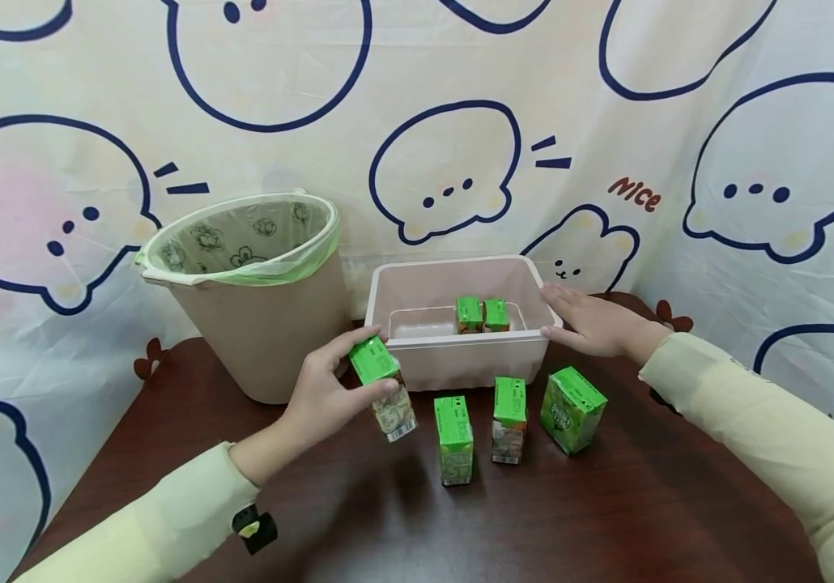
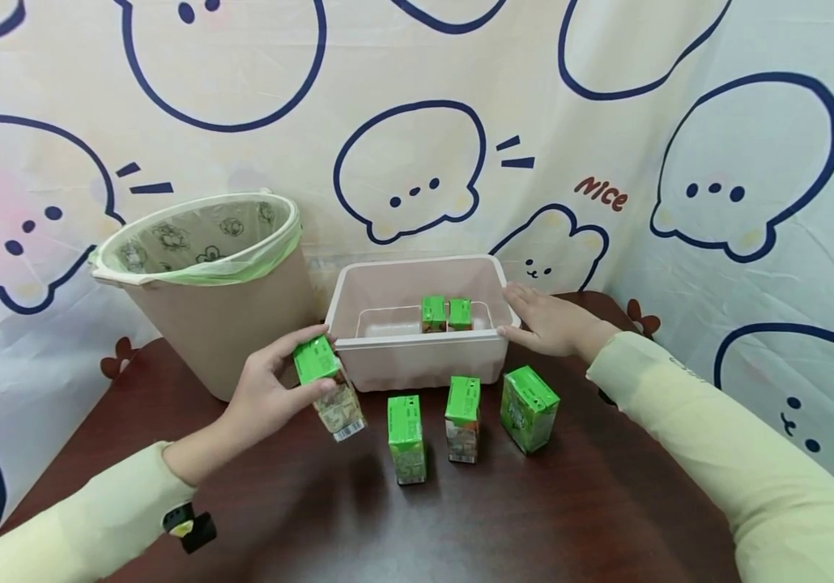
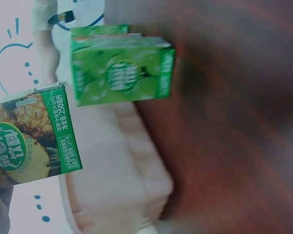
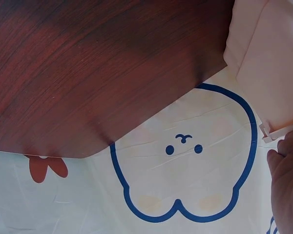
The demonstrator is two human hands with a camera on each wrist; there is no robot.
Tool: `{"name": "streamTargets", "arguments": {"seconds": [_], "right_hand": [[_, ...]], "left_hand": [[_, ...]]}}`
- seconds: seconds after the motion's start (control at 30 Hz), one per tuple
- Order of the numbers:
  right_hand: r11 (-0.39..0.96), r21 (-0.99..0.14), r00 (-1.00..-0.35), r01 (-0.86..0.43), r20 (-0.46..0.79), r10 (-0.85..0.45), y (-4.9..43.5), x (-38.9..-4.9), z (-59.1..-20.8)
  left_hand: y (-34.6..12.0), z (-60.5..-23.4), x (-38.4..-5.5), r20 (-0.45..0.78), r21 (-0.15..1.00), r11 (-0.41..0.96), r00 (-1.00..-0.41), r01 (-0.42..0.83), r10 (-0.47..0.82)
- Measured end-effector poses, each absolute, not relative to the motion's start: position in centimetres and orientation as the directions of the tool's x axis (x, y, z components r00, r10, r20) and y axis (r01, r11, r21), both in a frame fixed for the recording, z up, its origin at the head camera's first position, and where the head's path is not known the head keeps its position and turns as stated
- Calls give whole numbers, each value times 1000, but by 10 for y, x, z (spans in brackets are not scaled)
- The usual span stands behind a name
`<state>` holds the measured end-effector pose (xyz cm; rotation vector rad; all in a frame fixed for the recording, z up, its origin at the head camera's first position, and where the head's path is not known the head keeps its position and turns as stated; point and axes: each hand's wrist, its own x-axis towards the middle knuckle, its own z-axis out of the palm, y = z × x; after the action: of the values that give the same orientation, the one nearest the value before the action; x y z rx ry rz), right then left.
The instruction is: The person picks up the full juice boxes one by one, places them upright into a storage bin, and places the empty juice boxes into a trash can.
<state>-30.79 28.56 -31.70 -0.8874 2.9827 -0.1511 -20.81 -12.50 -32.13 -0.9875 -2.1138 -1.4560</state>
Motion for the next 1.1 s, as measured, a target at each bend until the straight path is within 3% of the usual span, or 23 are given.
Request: {"name": "streamTargets", "arguments": {"seconds": [0.1, 0.3, 0.5, 0.7, 1.1], "right_hand": [[831, -105, -836, -546, 9, -549, 286, -308, -318], [834, -116, -841, -540, 21, -541, 286, -308, -319], [835, -116, -841, -539, 21, -540, 286, -308, -318], [831, -130, -839, -542, 24, -544, 287, -308, -320], [833, -139, -843, -535, 31, -536, 287, -309, -320]], "left_hand": [[-122, -309, -215, 652, 670, 176, -685, 721, 325], [-116, -285, -233, 675, 614, 263, -668, 744, 314], [-107, -268, -253, 643, 668, 235, -706, 707, 296], [-95, -257, -279, 663, 615, 327, -695, 717, 277], [-80, -251, -324, 503, 717, 319, -778, 619, 377]]}}
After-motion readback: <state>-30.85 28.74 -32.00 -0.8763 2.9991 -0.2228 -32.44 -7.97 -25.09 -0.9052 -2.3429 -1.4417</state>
